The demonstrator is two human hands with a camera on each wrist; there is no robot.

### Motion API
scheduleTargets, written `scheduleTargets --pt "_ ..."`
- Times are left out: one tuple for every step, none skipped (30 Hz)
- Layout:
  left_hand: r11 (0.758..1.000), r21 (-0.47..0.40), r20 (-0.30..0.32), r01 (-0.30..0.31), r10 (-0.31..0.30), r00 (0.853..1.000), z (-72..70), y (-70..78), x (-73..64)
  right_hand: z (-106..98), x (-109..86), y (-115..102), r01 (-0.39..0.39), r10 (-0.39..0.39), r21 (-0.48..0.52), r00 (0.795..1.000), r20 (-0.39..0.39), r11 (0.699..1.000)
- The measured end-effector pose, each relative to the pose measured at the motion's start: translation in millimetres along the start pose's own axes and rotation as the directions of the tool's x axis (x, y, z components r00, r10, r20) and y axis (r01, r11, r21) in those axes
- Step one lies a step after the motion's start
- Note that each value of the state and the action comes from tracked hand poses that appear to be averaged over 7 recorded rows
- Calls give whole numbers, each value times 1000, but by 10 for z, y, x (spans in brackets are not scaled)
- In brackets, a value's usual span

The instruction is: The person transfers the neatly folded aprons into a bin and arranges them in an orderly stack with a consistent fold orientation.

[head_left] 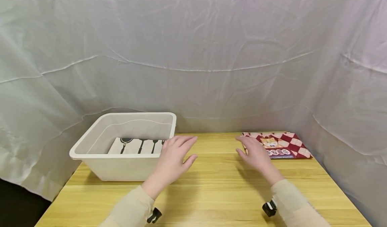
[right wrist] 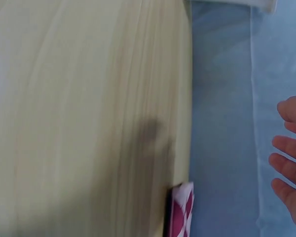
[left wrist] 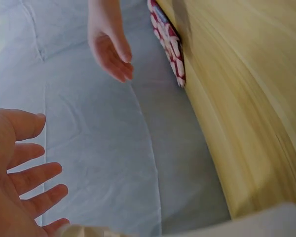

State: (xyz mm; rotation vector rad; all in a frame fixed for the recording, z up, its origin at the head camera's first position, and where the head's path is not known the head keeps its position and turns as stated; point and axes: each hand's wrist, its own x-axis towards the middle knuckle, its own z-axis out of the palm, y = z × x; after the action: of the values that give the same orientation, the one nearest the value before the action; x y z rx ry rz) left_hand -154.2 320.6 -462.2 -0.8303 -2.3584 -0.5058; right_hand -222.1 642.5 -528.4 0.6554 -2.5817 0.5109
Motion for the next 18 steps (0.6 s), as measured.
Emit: scheduleTargets --pt "1000 -4 1 3 -3 1000 19 19 6 -4 -13 34 -12 12 0 1000 4 1000" --pt "1000 -11 3 6 -5 1000 38 39 13 -7 -26 64 -24 24 2 1000 9 1000" --pt "1000 -18 5 9 -8 1000 53 58 20 -7 -36 93 -37 37 2 999 17 999" --pt "1000 -25 5 10 -10 1000 73 75 27 -11 -47 117 -52 52 3 998 26 999" --pt "1000 -29 7 13 -12 1000 91 91 34 -15 -56 136 -64 64 6 997 36 998" --pt "999 -34 11 17 -17 1000 110 105 40 -16 -65 159 -77 76 9 996 45 997" --pt "999 -38 13 19 -19 1000 132 118 42 -18 -75 180 -88 87 7 995 53 996" --pt "999 -43 15 21 -21 1000 153 130 43 -17 -86 203 -96 96 5 994 58 995" --pt "999 -48 16 24 -23 1000 177 140 42 -16 -99 227 -105 105 2 992 64 994" --pt "998 -56 17 26 -25 1000 205 147 39 -13 -112 254 -113 113 -1 991 69 994" --pt "998 -63 18 29 -28 999 235 154 36 -8 -126 281 -118 118 -1 991 70 993" --pt "997 -73 19 32 -30 999 263 161 30 0 -140 312 -126 126 -7 989 73 992" --pt "996 -84 16 32 -31 999 292 165 25 7 -153 339 -130 131 -13 988 78 991" --pt "995 -92 12 34 -33 999 323 168 19 18 -167 371 -136 137 -19 987 84 991" --pt "994 -105 10 38 -38 999 352 170 12 27 -179 399 -145 147 -28 985 94 989" --pt "992 -118 6 44 -43 999 380 172 5 34 -192 426 -151 154 -35 983 102 988" --pt "990 -131 5 51 -51 999 408 173 -3 42 -204 452 -157 161 -43 981 112 987" --pt "987 -145 8 63 -63 998 434 174 -12 54 -216 480 -160 166 -58 978 124 985"
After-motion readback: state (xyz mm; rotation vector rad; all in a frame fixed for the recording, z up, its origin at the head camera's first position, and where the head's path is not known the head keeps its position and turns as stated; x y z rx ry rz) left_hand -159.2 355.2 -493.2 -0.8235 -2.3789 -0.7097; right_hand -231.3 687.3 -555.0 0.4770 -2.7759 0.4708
